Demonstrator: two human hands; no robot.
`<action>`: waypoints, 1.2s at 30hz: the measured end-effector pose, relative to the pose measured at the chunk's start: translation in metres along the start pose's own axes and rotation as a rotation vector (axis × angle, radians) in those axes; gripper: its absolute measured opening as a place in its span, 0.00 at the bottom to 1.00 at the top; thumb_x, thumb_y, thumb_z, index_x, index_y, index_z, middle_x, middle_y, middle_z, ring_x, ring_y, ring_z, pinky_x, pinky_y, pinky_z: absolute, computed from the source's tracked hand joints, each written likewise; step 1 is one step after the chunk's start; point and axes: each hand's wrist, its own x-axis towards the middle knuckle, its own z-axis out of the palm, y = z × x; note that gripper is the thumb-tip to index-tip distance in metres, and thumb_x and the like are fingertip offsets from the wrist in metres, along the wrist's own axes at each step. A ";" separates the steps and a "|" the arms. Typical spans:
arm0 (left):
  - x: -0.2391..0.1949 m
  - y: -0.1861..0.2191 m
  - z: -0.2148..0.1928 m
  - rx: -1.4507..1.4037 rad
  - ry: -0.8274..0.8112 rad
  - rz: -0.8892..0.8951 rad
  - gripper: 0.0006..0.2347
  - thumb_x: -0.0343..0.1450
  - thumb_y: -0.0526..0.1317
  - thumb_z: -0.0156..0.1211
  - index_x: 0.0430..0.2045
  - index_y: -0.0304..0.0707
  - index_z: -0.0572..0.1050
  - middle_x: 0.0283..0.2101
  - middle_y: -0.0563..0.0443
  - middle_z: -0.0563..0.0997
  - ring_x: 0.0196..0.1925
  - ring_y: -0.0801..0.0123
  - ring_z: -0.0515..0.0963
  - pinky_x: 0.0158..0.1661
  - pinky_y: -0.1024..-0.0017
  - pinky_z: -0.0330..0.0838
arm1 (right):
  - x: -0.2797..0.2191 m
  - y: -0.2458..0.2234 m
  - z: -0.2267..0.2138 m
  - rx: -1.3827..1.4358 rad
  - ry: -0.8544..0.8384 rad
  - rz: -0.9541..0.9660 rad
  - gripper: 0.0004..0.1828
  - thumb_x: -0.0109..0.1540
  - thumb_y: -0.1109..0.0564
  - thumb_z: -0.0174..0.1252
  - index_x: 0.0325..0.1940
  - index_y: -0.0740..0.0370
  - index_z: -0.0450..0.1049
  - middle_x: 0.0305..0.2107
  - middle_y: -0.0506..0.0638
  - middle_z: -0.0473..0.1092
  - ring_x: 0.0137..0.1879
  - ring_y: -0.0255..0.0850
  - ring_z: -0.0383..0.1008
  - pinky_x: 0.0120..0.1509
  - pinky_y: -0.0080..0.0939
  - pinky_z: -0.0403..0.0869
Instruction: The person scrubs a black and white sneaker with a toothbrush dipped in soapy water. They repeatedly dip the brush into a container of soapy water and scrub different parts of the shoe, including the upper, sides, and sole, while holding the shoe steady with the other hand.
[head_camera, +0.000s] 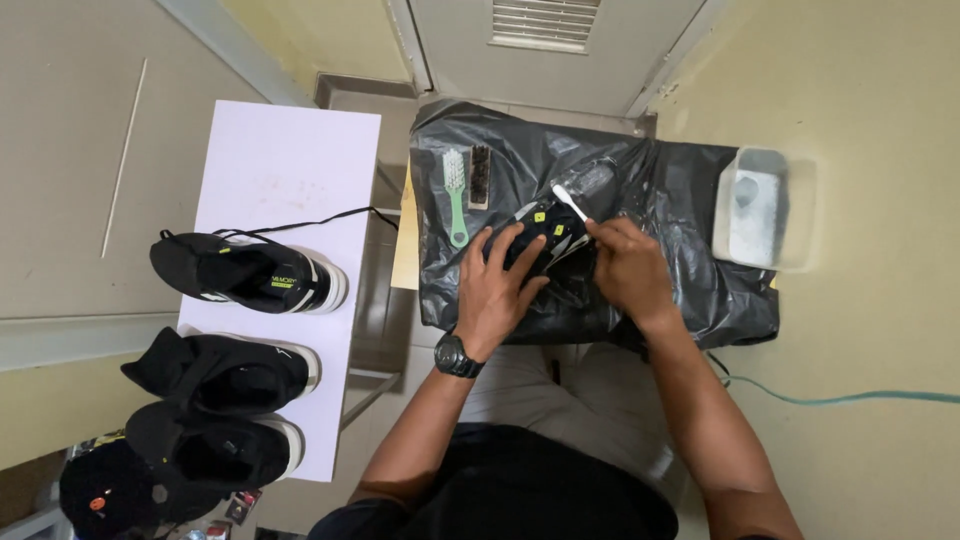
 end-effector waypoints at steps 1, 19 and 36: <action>0.001 -0.001 0.003 0.000 0.004 0.000 0.23 0.74 0.52 0.61 0.65 0.62 0.67 0.67 0.46 0.65 0.67 0.31 0.65 0.53 0.31 0.69 | 0.003 0.003 -0.002 -0.001 0.001 -0.004 0.19 0.60 0.64 0.54 0.50 0.51 0.84 0.36 0.46 0.76 0.45 0.51 0.81 0.47 0.46 0.79; 0.002 -0.001 0.001 -0.024 0.039 -0.015 0.22 0.71 0.51 0.67 0.60 0.60 0.73 0.64 0.50 0.68 0.65 0.36 0.68 0.53 0.33 0.71 | -0.025 0.087 -0.067 -0.363 0.299 0.310 0.23 0.58 0.67 0.60 0.57 0.58 0.83 0.44 0.52 0.72 0.47 0.59 0.78 0.48 0.59 0.79; 0.003 -0.001 0.005 0.036 0.096 0.058 0.21 0.72 0.53 0.62 0.60 0.58 0.74 0.62 0.47 0.70 0.64 0.39 0.68 0.57 0.41 0.68 | -0.021 0.138 -0.105 -0.343 -0.041 0.753 0.24 0.62 0.63 0.58 0.62 0.52 0.81 0.47 0.56 0.73 0.50 0.65 0.78 0.49 0.70 0.77</action>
